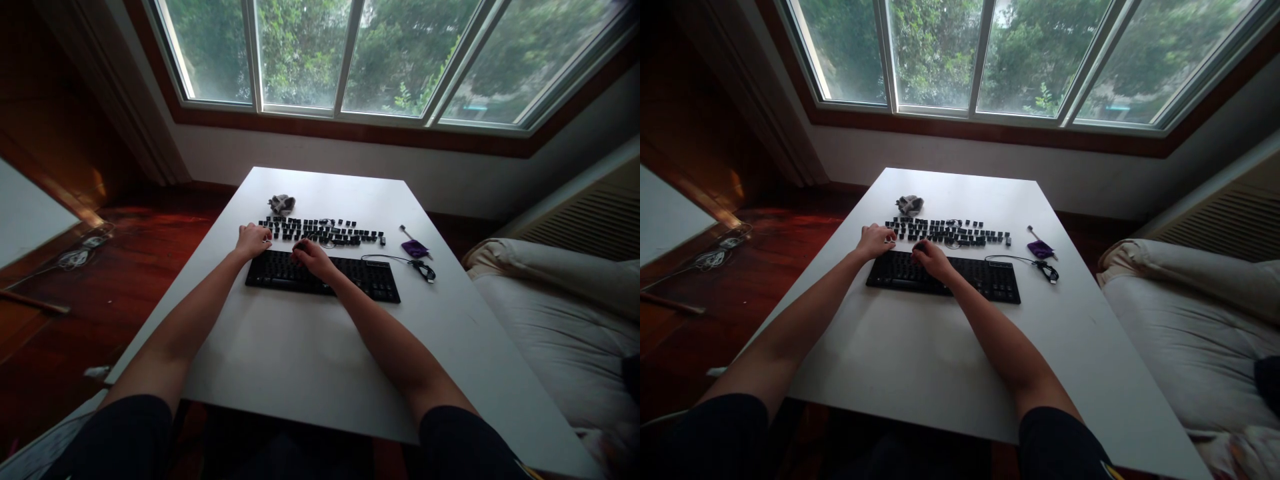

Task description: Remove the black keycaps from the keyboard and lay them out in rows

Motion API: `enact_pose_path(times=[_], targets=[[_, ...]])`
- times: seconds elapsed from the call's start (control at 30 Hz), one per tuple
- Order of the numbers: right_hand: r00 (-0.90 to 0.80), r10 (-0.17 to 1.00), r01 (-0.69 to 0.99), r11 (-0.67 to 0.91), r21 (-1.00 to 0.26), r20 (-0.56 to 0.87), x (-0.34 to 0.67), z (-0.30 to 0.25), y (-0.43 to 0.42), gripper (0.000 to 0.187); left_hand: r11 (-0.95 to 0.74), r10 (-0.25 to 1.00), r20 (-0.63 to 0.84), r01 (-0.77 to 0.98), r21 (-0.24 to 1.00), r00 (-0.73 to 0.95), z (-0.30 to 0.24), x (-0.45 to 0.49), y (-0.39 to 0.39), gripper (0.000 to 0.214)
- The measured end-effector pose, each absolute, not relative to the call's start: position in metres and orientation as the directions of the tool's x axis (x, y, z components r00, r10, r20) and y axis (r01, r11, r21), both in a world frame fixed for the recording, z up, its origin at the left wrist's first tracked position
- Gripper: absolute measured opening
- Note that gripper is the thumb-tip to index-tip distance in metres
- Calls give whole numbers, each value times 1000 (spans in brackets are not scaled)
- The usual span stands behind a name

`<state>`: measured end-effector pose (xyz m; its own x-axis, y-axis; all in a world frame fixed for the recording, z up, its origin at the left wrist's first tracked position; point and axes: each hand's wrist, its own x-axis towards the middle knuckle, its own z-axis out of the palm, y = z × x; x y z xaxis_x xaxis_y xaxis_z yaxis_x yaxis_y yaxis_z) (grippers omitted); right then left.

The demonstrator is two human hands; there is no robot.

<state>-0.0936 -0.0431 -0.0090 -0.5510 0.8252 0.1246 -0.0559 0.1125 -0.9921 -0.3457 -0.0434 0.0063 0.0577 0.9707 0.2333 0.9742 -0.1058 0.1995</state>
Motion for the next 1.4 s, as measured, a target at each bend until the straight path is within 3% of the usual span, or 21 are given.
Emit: enact_pose_path(times=[0.23, 0.63, 0.87, 1.03, 1.2, 1.4], targets=[[-583, 777, 139, 382, -914, 236, -107, -4, -59, 18, -61, 955, 297, 971, 232, -11, 8, -344, -59, 14], [-657, 699, 279, 571, -772, 280, -115, 2, -72, 10, -10, 931, 353, 961, 275, -92, 9, -348, -73, 18], [-770, 545, 271, 750, -604, 331, -106, 12, -79, 11, -212, 944, 309, 926, 312, 112, 18, -343, -81, 19], [-704, 625, 264, 671, -693, 337, -101, -2, -74, 12, -359, 925, 259, 863, 355, 278, 28, -337, -86, 20], [-599, 758, 103, 392, -914, 257, -102, -16, -70, 15, -417, 906, 250, 823, 386, 341, 33, -333, -89, 20], [-421, 870, 59, 310, -949, 258, -101, -14, -64, 16, -416, 909, 237, 777, 472, 342, 35, -323, -94, 20]])
